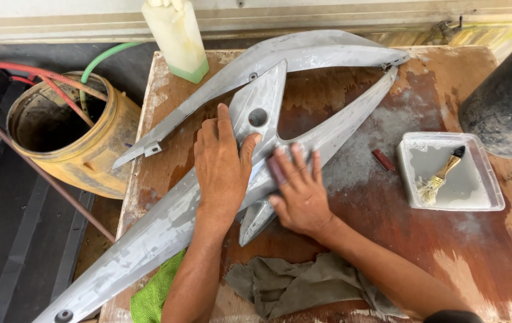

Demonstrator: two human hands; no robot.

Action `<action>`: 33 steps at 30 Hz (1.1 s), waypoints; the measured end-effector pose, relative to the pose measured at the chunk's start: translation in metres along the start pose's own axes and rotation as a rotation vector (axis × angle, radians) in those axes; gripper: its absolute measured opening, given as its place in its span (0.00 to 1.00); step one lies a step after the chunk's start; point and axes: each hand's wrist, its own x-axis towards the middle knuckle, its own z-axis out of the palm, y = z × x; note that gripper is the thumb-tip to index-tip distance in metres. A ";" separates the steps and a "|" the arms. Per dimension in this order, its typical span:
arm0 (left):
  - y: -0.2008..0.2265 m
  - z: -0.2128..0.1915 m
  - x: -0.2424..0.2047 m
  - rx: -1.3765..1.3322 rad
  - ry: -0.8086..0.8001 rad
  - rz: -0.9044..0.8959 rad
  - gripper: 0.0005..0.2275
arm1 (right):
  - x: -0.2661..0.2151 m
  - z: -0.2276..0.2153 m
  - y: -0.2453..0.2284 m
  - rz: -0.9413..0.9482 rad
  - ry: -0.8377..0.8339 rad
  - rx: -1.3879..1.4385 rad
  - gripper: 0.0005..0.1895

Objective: The person sands the surface of a large, grey metal part using a sanding block. They work on different sections of the part, including the edges and the area around a central hole, while holding the part steady with their other hand.

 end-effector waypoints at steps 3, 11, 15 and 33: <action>0.003 -0.004 0.000 0.002 0.009 0.017 0.33 | 0.006 -0.021 -0.014 -0.051 0.020 0.048 0.35; 0.000 -0.003 0.000 0.012 -0.025 -0.015 0.31 | 0.004 -0.012 0.013 0.159 0.030 0.034 0.35; 0.005 -0.009 0.001 0.014 -0.025 -0.006 0.32 | 0.004 -0.021 0.000 0.053 0.002 0.058 0.35; 0.000 -0.009 0.000 -0.014 -0.077 -0.063 0.32 | 0.004 -0.019 0.063 0.435 0.056 0.141 0.33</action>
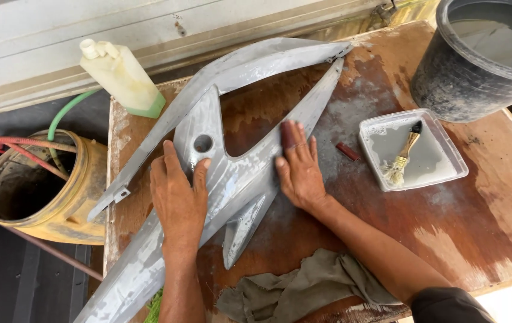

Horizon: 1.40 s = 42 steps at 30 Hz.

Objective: The person sands the surface of a large, grey metal part using a sanding block. They work on different sections of the part, including the edges and the area around a central hole, while holding the part steady with their other hand.

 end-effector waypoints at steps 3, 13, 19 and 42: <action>0.001 -0.002 0.000 -0.005 -0.025 -0.005 0.32 | -0.002 -0.015 -0.011 0.041 -0.022 0.053 0.33; 0.003 -0.002 0.000 0.000 -0.013 -0.024 0.33 | 0.006 -0.002 0.017 -0.046 0.002 -0.043 0.33; -0.001 0.000 0.001 0.008 -0.056 -0.026 0.32 | 0.001 0.008 0.004 -0.170 -0.035 -0.061 0.35; 0.021 -0.010 -0.003 0.017 0.004 0.014 0.32 | 0.009 -0.018 -0.020 -0.249 -0.046 0.062 0.31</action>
